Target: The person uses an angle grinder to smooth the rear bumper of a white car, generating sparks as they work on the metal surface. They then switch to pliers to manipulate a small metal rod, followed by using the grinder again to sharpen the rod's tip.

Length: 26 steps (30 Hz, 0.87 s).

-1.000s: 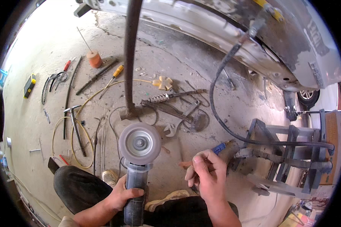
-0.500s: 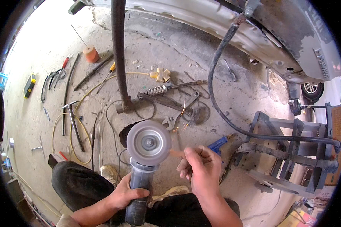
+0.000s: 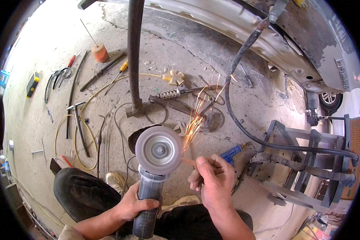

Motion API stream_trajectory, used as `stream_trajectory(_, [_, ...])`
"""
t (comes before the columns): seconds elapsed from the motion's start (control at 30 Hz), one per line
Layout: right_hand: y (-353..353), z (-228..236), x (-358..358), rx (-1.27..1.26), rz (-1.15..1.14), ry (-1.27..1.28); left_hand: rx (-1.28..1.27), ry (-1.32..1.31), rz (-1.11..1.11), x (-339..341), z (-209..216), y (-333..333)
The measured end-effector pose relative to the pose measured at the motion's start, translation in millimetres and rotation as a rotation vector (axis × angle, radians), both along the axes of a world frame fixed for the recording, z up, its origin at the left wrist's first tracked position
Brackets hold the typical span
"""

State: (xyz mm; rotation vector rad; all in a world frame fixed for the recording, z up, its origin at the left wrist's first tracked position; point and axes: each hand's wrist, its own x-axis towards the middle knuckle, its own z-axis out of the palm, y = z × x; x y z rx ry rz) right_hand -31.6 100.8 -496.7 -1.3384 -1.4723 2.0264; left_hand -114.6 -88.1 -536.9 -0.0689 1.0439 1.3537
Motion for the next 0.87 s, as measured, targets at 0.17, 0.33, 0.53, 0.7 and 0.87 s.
stream_trajectory(0.17, [-1,-4,5,-0.014,0.013,0.036,0.004,-0.002,0.002,0,1,-1])
stream_trajectory(0.33, [-2,-5,6,-0.023,0.020,0.038,0.000,0.035,0.002,3,0,-3])
stream_trajectory(0.53, [-3,-1,8,0.043,0.026,0.035,0.002,0.050,0.000,2,0,-4])
stream_trajectory(0.7, [4,5,17,0.509,0.074,0.071,-0.019,0.056,0.003,0,3,-5])
stream_trajectory(0.87, [4,3,21,0.720,0.201,0.071,0.006,0.020,0.006,0,1,-6])
